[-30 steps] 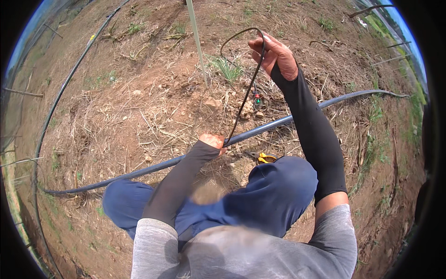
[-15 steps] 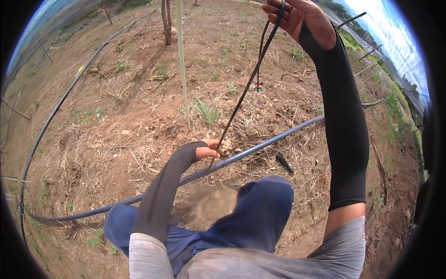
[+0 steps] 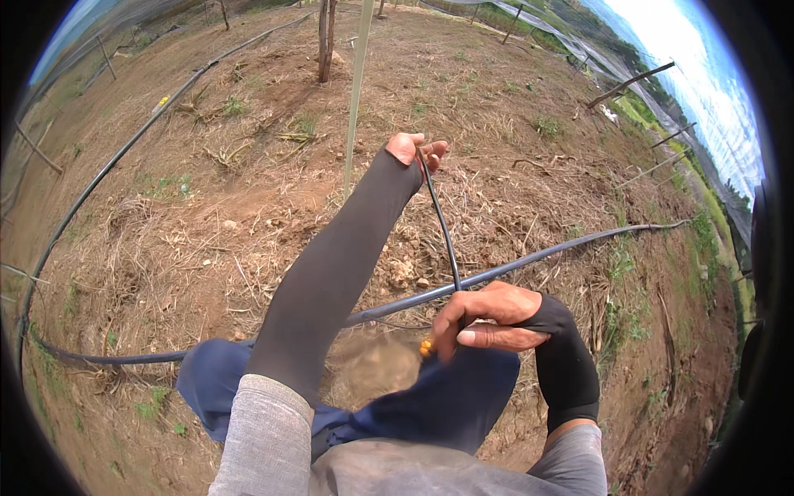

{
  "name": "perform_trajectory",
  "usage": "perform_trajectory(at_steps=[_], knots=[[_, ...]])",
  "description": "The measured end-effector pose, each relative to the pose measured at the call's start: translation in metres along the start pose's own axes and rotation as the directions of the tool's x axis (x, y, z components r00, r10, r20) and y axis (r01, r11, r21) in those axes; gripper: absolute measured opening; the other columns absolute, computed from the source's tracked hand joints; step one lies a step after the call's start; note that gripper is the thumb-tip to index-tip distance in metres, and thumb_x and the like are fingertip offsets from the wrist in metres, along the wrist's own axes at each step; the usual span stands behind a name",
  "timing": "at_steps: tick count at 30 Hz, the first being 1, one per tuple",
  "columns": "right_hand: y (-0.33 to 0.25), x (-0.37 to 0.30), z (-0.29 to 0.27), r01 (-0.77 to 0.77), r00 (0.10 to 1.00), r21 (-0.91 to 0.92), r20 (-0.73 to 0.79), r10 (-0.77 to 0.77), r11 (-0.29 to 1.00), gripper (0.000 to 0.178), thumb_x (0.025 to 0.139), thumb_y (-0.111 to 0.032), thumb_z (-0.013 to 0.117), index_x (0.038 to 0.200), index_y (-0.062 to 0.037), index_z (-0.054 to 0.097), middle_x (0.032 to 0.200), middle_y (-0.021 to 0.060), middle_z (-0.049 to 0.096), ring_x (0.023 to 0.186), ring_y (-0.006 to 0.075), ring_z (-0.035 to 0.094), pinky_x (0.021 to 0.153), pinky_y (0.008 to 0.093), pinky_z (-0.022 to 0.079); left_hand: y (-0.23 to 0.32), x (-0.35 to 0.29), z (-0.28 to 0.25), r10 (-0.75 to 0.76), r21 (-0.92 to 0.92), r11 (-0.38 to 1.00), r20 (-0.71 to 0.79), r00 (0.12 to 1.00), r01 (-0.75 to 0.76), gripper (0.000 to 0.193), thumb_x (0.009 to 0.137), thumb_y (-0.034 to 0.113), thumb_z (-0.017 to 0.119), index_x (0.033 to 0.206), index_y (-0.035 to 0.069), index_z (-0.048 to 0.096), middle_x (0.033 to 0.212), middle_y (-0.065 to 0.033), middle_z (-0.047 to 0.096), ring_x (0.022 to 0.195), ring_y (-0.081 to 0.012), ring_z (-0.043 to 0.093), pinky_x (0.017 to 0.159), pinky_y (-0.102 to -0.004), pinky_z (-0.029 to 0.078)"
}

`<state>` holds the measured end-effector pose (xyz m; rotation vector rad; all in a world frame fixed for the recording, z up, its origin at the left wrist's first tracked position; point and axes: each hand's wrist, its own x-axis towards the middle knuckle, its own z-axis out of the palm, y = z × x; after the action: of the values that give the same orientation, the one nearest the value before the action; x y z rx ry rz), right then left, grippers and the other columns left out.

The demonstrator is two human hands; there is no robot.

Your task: The person installs drip irrigation components in a field. They cut a black irrigation pipe with yellow shears, insert a small emitter, and secure it with a black plastic clip. The person repeats this process at multiple locations along the pipe.

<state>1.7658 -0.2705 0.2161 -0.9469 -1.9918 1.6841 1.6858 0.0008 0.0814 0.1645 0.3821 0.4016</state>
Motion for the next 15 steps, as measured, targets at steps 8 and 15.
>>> perform_trajectory(at_steps=[8,15], knots=[[0.149,0.007,-0.065,0.287,0.805,0.806,-0.496,0.327,0.517,0.065,0.098,-0.050,0.047,0.141,-0.0039,0.031,0.131,0.0272,0.049,0.112,0.0353,0.058,0.094,0.0472,0.051,-0.088,-0.097,0.012,0.363,0.704,0.600,0.183,0.914,-0.379,0.055,0.099,0.009,0.045,0.148,0.000,0.023,0.091,-0.0115,0.065,0.048,-0.0083,0.051,0.044,-0.0207,0.040],[0.145,0.043,-0.102,0.588,0.617,0.698,-0.714,0.332,0.409,0.031,0.102,-0.023,0.046,0.123,0.0001,0.045,0.125,0.0254,0.055,0.111,0.0331,0.061,0.093,0.0428,0.055,-0.133,-0.132,-0.018,0.366,0.944,-0.271,0.281,0.887,-0.187,0.056,0.095,0.008,0.045,0.150,0.015,0.031,0.086,-0.0140,0.068,0.065,-0.0261,0.066,0.064,-0.0361,0.053]])
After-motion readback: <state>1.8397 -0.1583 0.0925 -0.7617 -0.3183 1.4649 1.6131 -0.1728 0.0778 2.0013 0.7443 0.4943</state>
